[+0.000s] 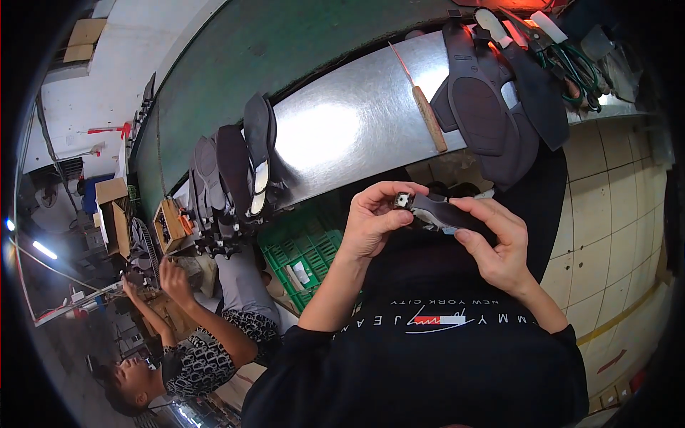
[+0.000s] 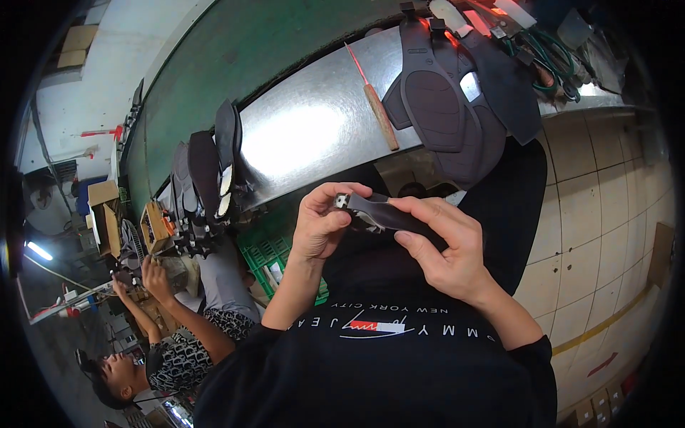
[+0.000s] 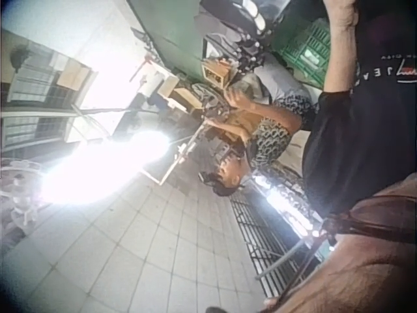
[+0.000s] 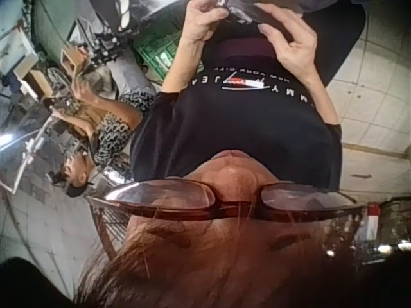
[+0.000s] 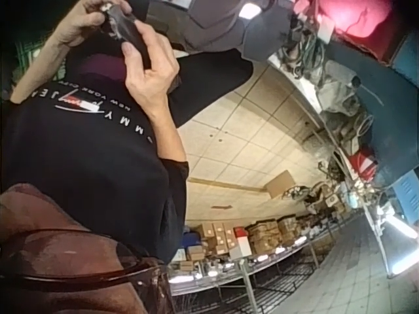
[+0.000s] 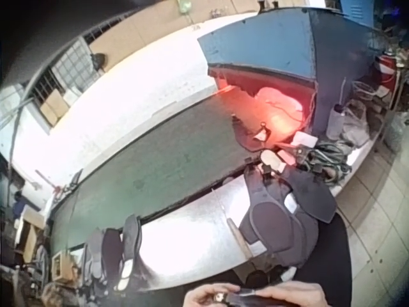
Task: The person is finishing a shoe component by trimming excess material with a knife.
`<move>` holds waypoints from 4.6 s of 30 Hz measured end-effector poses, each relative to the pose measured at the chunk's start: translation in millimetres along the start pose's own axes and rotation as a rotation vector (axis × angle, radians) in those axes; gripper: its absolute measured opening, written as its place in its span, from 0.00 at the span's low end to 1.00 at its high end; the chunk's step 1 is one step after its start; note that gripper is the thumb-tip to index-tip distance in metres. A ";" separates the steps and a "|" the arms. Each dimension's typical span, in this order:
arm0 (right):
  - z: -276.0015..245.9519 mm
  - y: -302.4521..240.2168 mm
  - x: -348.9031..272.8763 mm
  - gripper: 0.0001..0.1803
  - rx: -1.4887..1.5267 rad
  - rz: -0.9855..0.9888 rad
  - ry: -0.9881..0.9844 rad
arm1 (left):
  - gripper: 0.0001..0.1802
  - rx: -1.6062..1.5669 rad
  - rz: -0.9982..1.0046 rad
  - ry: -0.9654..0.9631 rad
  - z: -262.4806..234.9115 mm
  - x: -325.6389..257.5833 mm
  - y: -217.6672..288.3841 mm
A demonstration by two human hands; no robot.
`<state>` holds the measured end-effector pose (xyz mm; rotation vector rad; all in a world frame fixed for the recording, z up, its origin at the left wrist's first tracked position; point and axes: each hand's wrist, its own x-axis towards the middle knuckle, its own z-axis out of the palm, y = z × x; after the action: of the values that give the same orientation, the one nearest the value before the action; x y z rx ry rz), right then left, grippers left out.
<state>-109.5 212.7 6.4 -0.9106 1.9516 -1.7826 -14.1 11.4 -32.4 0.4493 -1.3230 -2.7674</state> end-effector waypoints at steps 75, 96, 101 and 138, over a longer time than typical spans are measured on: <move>4.0 10.5 1.1 0.19 -0.368 -0.155 -0.120 | 0.23 0.496 0.153 -0.016 15.2 -14.8 -5.5; 8.9 27.6 -0.4 0.09 -0.410 -0.192 -0.127 | 0.24 0.334 -0.128 0.173 30.0 -12.1 -9.8; 2.9 31.3 5.5 0.10 -0.412 -0.250 -0.211 | 0.23 0.346 -0.149 0.151 32.5 -11.0 -7.3; 10.5 37.9 -5.2 0.12 -0.264 -0.220 -0.121 | 0.20 0.150 -0.446 0.208 24.5 3.4 15.7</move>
<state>-107.5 208.4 -33.0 -1.3329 2.1087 -1.5583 -25.4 19.4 -6.6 1.1355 -1.5408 -2.8462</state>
